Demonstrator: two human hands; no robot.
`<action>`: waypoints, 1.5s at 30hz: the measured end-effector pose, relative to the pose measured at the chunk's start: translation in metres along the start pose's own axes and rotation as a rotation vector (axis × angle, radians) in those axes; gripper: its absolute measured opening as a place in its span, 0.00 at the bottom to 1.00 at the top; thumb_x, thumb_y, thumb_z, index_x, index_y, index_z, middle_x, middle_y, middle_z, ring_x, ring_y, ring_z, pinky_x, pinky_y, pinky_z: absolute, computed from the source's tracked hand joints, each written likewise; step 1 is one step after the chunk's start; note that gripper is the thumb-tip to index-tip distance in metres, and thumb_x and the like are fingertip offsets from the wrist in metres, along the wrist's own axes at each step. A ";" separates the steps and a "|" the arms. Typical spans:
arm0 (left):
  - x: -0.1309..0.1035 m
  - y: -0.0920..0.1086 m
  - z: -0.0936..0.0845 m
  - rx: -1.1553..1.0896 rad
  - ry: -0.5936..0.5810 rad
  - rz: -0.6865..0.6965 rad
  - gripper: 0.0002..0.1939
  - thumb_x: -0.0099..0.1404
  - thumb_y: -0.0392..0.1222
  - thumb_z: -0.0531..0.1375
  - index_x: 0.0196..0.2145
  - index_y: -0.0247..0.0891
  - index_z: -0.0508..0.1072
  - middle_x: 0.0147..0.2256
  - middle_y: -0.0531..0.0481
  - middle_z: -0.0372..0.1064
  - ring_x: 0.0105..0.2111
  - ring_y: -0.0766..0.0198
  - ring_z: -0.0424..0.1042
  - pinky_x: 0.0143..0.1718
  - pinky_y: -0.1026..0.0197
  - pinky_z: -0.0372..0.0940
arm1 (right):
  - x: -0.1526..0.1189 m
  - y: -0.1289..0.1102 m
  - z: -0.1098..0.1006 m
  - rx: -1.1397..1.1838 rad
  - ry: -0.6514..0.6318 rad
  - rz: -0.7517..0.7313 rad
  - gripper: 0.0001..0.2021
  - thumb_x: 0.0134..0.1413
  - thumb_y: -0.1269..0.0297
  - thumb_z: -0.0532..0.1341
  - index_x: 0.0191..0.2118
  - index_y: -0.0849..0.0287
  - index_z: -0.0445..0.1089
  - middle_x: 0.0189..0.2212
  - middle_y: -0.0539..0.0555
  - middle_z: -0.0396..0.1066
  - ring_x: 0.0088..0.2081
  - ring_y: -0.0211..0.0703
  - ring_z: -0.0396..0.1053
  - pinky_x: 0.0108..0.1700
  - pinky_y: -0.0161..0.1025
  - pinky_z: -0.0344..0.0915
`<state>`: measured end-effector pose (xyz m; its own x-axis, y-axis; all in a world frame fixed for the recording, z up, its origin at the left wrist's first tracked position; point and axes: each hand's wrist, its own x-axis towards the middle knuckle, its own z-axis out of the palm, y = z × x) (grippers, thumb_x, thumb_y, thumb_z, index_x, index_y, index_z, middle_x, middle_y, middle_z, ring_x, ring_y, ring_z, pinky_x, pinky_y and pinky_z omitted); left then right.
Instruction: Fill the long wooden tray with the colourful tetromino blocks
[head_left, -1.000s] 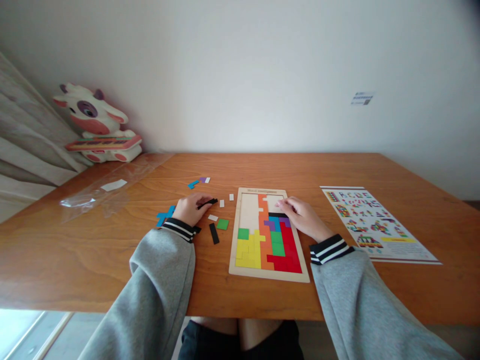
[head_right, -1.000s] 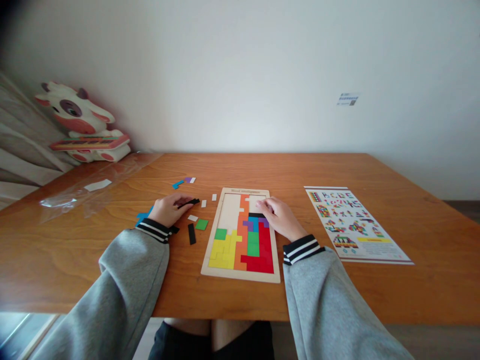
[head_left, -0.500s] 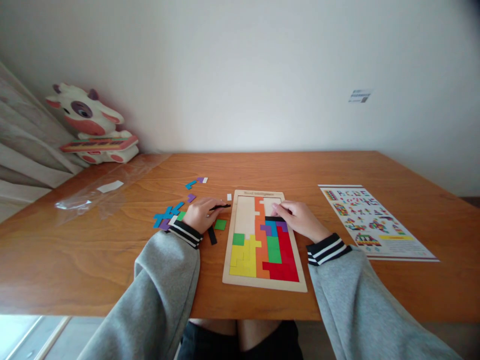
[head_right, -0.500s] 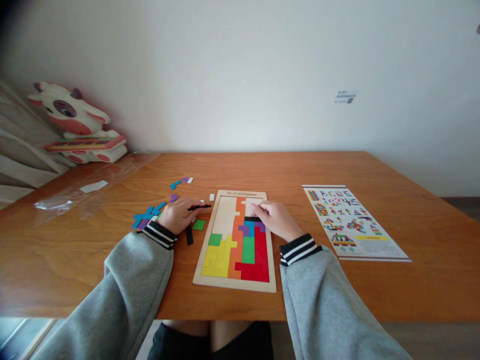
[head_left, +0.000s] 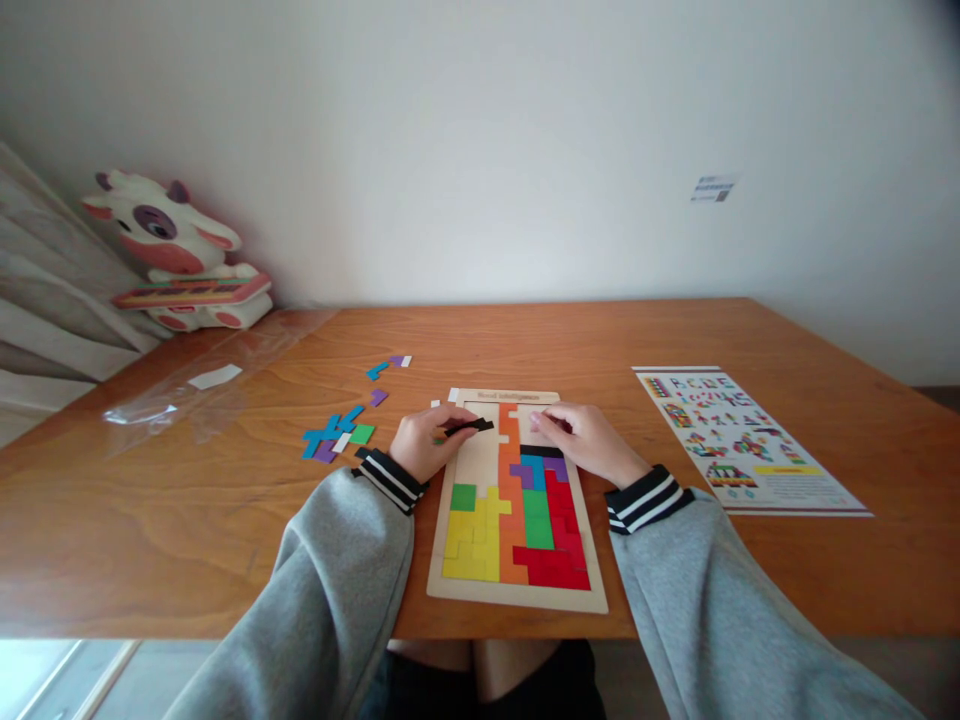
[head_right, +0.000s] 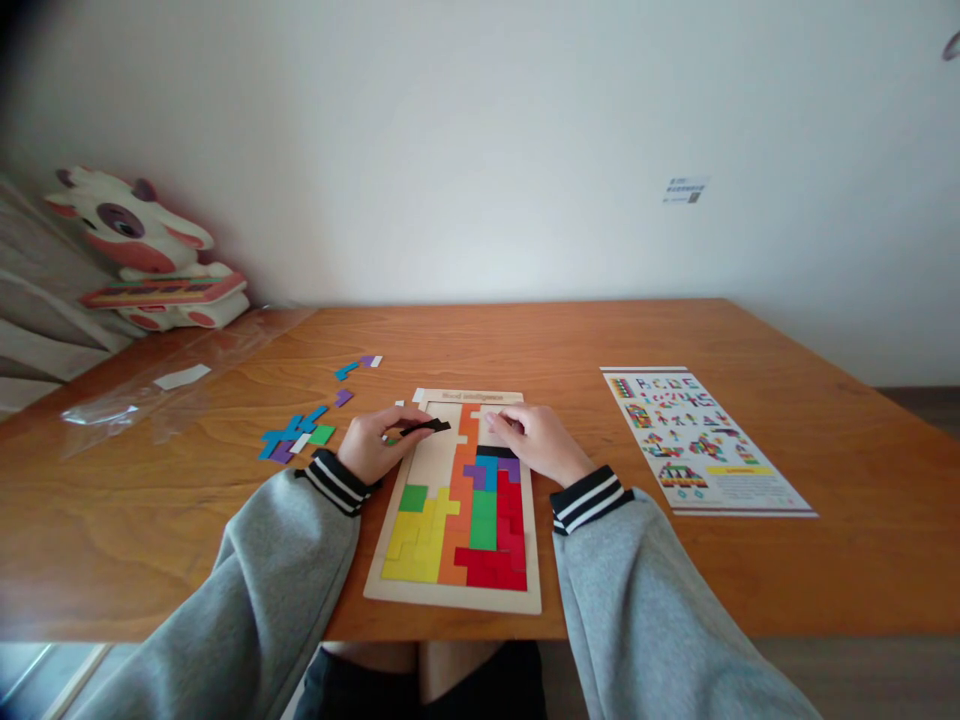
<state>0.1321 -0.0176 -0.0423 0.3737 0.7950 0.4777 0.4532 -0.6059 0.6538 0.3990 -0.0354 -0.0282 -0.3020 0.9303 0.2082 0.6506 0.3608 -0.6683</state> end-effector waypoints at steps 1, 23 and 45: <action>0.000 0.002 0.001 0.013 0.002 0.009 0.09 0.64 0.46 0.62 0.38 0.39 0.77 0.37 0.49 0.79 0.35 0.63 0.78 0.40 0.61 0.75 | 0.000 -0.001 0.000 -0.019 0.027 -0.025 0.21 0.64 0.50 0.54 0.31 0.59 0.76 0.28 0.55 0.77 0.27 0.41 0.68 0.31 0.38 0.63; -0.003 0.023 0.010 -0.030 0.013 0.258 0.07 0.68 0.42 0.61 0.40 0.39 0.76 0.36 0.48 0.79 0.36 0.64 0.78 0.41 0.63 0.74 | 0.001 -0.016 0.019 0.209 -0.107 -0.107 0.13 0.59 0.52 0.62 0.37 0.56 0.77 0.27 0.51 0.75 0.27 0.39 0.69 0.30 0.36 0.65; -0.001 0.003 0.008 0.228 -0.173 0.223 0.10 0.69 0.41 0.55 0.39 0.40 0.77 0.34 0.46 0.76 0.36 0.60 0.74 0.40 0.58 0.70 | -0.003 0.019 -0.010 -0.034 -0.072 -0.155 0.11 0.58 0.69 0.57 0.37 0.56 0.77 0.35 0.56 0.73 0.33 0.41 0.70 0.36 0.39 0.67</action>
<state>0.1392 -0.0206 -0.0458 0.6066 0.6377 0.4748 0.5065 -0.7703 0.3875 0.4192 -0.0307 -0.0349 -0.4485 0.8569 0.2542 0.6156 0.5024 -0.6072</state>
